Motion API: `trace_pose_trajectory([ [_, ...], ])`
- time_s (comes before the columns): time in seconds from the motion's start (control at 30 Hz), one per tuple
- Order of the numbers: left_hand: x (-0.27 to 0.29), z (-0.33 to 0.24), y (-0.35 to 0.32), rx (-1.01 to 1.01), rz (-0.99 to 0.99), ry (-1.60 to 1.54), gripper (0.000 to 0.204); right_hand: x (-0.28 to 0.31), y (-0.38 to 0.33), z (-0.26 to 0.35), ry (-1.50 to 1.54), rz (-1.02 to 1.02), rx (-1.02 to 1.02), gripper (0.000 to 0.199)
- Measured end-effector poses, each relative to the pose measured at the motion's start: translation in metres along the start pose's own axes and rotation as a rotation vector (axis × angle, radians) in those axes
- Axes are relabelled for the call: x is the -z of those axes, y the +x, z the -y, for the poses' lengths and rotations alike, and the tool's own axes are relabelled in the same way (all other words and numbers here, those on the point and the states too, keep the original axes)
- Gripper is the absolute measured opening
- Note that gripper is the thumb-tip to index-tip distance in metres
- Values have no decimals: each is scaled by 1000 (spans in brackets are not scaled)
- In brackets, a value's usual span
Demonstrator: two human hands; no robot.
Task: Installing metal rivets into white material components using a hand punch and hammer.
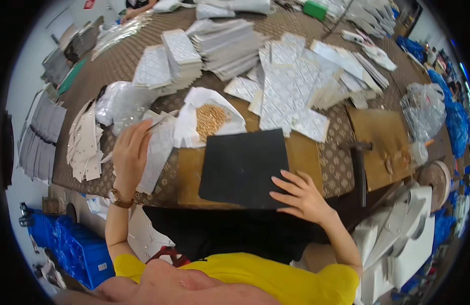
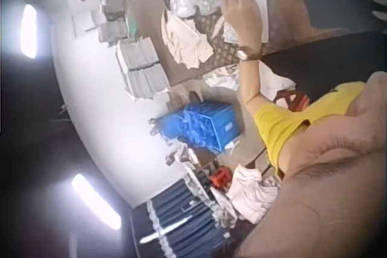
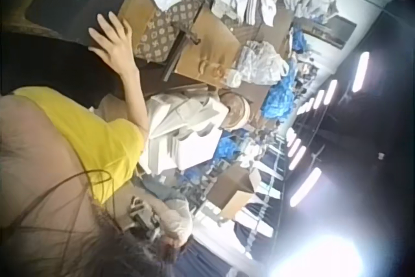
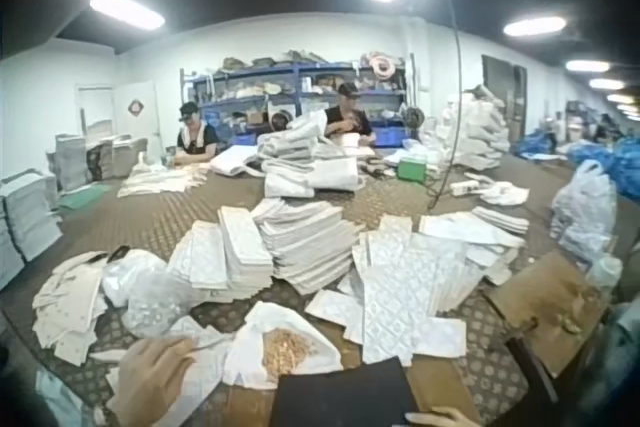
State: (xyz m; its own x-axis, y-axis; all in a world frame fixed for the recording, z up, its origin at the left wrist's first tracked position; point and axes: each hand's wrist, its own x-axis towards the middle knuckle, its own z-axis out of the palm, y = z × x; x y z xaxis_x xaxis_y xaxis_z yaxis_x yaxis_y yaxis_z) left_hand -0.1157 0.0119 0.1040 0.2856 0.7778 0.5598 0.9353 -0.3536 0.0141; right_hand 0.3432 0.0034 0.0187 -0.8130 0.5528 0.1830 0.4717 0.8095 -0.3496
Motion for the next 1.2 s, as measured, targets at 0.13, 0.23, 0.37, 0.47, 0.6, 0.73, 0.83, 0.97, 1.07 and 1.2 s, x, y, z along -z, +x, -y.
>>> trace_pose_trajectory([
  [0.13, -8, -15, -21, -68, 167, -29, 57, 10, 10, -1, 36, -156, 167, 43],
  [0.23, -23, -31, -32, -201, 392, 5, 63, 23, 13, 8, 115, -366, 169, 37],
  [0.37, -35, -48, -23, -196, 268, -356, 53, 55, 31, 18, 239, -626, 186, 32],
  [0.47, -43, -44, -17, 317, 520, -419, 37, 91, 25, 30, 260, -612, -191, 26],
  [0.6, -41, -67, -9, 637, 336, -1424, 24, 97, 84, 6, 568, -734, -575, 31],
  [0.73, -52, -64, -42, 838, 666, -932, 29, 46, 91, -32, 532, -594, -533, 39],
  [0.83, -40, -61, -51, 484, 477, -588, 37, 22, 66, -20, 64, -348, -251, 51],
  [0.97, -39, -80, -48, -214, 404, -526, 60, -1, 46, 21, 149, -60, -11, 66],
  [1.07, -57, -107, -50, -339, 513, -538, 66, -13, 40, 46, 58, 152, -3, 77],
  [1.2, -80, -117, -62, -429, 552, -467, 72, -18, 33, 31, 17, 204, 21, 83],
])
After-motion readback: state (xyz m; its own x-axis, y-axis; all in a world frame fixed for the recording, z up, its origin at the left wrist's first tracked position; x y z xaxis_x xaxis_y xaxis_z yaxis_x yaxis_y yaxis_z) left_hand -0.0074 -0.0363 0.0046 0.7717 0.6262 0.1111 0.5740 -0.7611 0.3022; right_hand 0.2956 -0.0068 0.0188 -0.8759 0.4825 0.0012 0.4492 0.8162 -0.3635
